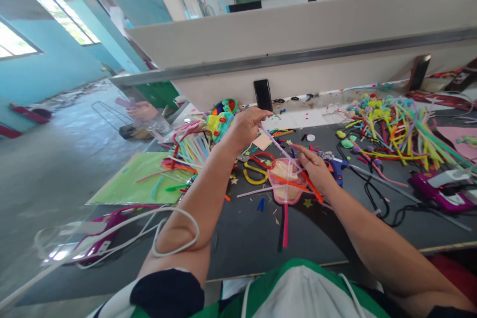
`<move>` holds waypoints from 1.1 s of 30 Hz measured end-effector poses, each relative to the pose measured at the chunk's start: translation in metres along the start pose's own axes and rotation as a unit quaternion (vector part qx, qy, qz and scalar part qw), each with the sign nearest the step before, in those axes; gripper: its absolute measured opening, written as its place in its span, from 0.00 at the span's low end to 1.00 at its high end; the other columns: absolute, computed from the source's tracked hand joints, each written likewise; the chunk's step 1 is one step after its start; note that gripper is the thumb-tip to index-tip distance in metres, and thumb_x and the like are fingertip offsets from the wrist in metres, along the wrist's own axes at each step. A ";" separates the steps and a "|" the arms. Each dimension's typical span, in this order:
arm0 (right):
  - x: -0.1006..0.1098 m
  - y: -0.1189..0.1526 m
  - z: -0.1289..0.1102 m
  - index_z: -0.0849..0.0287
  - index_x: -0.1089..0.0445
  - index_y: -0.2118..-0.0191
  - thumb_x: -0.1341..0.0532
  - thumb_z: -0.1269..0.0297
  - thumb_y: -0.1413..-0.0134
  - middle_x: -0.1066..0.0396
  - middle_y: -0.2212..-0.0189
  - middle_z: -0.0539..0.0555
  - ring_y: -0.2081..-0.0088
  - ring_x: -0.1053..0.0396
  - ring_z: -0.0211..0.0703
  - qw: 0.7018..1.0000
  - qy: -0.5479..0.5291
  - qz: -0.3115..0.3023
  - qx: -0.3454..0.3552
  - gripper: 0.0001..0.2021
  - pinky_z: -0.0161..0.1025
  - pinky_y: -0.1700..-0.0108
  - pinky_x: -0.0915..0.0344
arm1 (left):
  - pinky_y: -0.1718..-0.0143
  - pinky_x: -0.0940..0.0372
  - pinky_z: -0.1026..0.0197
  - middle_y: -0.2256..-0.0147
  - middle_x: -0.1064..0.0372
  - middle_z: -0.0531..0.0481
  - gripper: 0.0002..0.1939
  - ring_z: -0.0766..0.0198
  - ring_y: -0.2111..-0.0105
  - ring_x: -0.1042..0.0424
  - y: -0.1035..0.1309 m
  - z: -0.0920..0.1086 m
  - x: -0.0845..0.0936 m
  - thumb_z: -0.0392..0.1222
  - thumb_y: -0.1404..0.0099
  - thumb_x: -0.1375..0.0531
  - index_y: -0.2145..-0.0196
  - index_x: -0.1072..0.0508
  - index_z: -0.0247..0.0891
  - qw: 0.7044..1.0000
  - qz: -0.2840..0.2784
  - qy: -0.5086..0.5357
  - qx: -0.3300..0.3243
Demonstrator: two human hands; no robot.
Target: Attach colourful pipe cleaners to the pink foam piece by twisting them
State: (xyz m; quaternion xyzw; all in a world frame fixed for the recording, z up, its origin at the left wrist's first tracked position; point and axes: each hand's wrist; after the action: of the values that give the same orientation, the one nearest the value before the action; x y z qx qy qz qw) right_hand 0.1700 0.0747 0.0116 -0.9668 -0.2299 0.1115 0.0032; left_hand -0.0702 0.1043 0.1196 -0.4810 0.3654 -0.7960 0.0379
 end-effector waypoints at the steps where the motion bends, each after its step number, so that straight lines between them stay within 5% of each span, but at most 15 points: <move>1: 0.000 0.000 0.000 0.52 0.37 0.41 0.42 0.50 0.44 0.35 0.79 0.44 0.85 0.41 0.29 1.000 -0.004 -0.002 -0.004 0.26 0.29 0.84 0.43 | 0.60 0.32 0.60 0.63 0.26 0.46 0.25 0.62 0.64 0.29 0.000 -0.001 0.000 0.26 0.47 0.49 0.55 0.23 0.39 1.000 -0.002 0.002 0.000; 6: 0.000 -0.002 0.003 0.52 0.35 0.43 0.41 0.50 0.45 0.34 0.78 0.44 0.85 0.42 0.28 1.000 -0.011 0.005 0.004 0.26 0.28 0.84 0.43 | 0.63 0.31 0.61 0.63 0.27 0.46 0.22 0.64 0.66 0.28 0.002 -0.003 -0.001 0.29 0.43 0.48 0.55 0.23 0.39 0.999 -0.001 0.041 0.020; 13: 0.002 -0.004 0.008 0.49 0.37 0.41 0.42 0.49 0.45 0.31 0.78 0.46 0.85 0.41 0.30 1.000 -0.012 0.025 0.006 0.26 0.29 0.84 0.40 | 0.63 0.29 0.62 0.55 0.28 0.43 0.20 0.65 0.65 0.25 0.007 -0.001 -0.005 0.40 0.35 0.48 0.48 0.28 0.36 0.966 0.085 0.201 0.140; 21: -0.001 -0.002 0.007 0.51 0.37 0.41 0.42 0.49 0.45 0.33 0.79 0.44 0.85 0.41 0.29 1.000 -0.016 0.021 0.002 0.27 0.27 0.84 0.43 | 0.64 0.32 0.63 0.67 0.25 0.46 0.17 0.65 0.70 0.27 0.001 0.002 -0.008 0.41 0.36 0.46 0.53 0.25 0.34 0.985 0.050 0.114 0.122; 27: -0.002 -0.002 0.008 0.51 0.35 0.43 0.41 0.51 0.45 0.37 0.80 0.43 0.84 0.44 0.28 0.999 -0.032 0.023 0.001 0.25 0.26 0.84 0.44 | 0.63 0.33 0.62 0.67 0.25 0.46 0.15 0.64 0.69 0.28 -0.002 0.004 -0.008 0.42 0.36 0.44 0.56 0.23 0.35 0.988 0.039 0.103 0.111; 30: -0.002 -0.002 0.008 0.48 0.37 0.42 0.42 0.49 0.45 0.34 0.78 0.44 0.84 0.43 0.29 0.998 -0.048 0.028 0.008 0.25 0.27 0.83 0.43 | 0.61 0.32 0.61 0.57 0.28 0.45 0.19 0.65 0.65 0.27 0.002 0.006 -0.014 0.42 0.38 0.42 0.49 0.29 0.39 0.950 0.104 0.244 0.166; 33: -0.002 -0.002 0.006 0.46 0.40 0.40 0.42 0.49 0.44 0.32 0.76 0.45 0.83 0.40 0.30 0.995 -0.086 0.039 0.026 0.26 0.29 0.82 0.41 | 0.60 0.31 0.61 0.54 0.31 0.46 0.21 0.67 0.63 0.27 0.014 0.020 -0.032 0.47 0.36 0.43 0.45 0.36 0.43 0.840 0.197 0.431 0.265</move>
State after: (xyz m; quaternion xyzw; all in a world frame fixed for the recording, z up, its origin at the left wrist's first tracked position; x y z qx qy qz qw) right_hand 0.1665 0.0755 0.0064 -0.9615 -0.1884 0.2002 0.0041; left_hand -0.0412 0.0967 0.0925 0.0207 0.2068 -0.9652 0.1585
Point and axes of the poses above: each hand's wrist, its own y-axis away from the middle knuckle, its own x-axis out of the back of the hand, z = x × y
